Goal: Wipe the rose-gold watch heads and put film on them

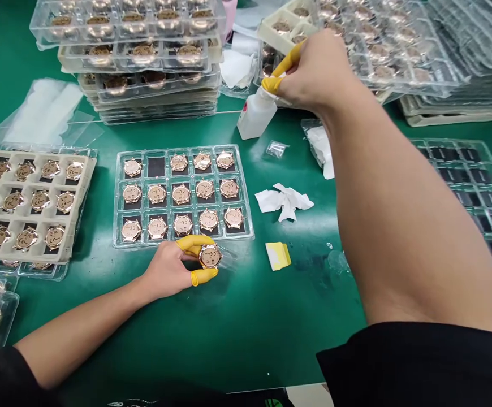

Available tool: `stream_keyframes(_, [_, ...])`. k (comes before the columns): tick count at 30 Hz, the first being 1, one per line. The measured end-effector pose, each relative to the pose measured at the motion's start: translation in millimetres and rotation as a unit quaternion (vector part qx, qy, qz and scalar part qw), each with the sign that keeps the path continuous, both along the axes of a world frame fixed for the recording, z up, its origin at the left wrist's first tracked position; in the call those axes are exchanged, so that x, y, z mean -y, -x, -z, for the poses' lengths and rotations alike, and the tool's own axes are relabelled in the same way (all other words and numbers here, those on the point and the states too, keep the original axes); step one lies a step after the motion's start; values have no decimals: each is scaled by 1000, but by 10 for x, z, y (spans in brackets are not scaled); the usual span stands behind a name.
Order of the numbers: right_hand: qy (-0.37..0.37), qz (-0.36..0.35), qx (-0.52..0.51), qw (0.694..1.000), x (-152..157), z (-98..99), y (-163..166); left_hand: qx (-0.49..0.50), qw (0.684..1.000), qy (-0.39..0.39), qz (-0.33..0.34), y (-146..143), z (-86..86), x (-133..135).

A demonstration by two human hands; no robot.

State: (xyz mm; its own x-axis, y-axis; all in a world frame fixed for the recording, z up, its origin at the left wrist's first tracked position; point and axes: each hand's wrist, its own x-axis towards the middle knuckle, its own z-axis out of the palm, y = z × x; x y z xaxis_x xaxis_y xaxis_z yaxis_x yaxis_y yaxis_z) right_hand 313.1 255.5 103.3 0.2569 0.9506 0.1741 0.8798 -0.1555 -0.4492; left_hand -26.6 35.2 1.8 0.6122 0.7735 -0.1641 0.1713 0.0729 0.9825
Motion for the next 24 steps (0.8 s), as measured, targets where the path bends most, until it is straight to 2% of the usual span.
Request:
stream_keyframes(5, [-1, 20, -3, 1000, -73, 92, 5, -11, 1000, 10, -2, 7, -21, 0])
stream_keyframes(8, [27, 30, -50, 998, -49, 6, 70, -18, 1000, 19, -5, 13, 0, 7])
stream_keyframes(10, [-27, 47, -117, 992, 117, -80, 163, -21, 999, 25, -9, 11, 14, 7])
stream_keyframes(12, [-163, 43, -206, 964, 468, -104, 307, -18, 999, 33, -15, 3, 21, 5])
stream_keyframes(13, [-242, 25, -253, 936, 715, -76, 400, -13, 999, 39, -18, -3, 22, 5])
stream_keyframes(14, [-290, -7, -295, 910, 1000, -20, 508, -6, 999, 44, -21, -8, 23, 5])
stream_keyframes(16, [-286, -76, -313, 902, 1625, 155, 757, 8, 998, 52, -30, -19, 25, 8])
stream_keyframes(19, [-173, -175, -216, 945, 2402, 454, 1142, 17, 997, 56, -46, -26, 35, 17])
stream_keyframes(22, [-155, -258, -148, 942, 2706, 666, 1395, 27, 997, 59, -43, -20, 45, 18])
stream_keyframes(24, [-170, -261, -107, 944, 2711, 742, 1454, 33, 997, 64, -36, -14, 49, 13])
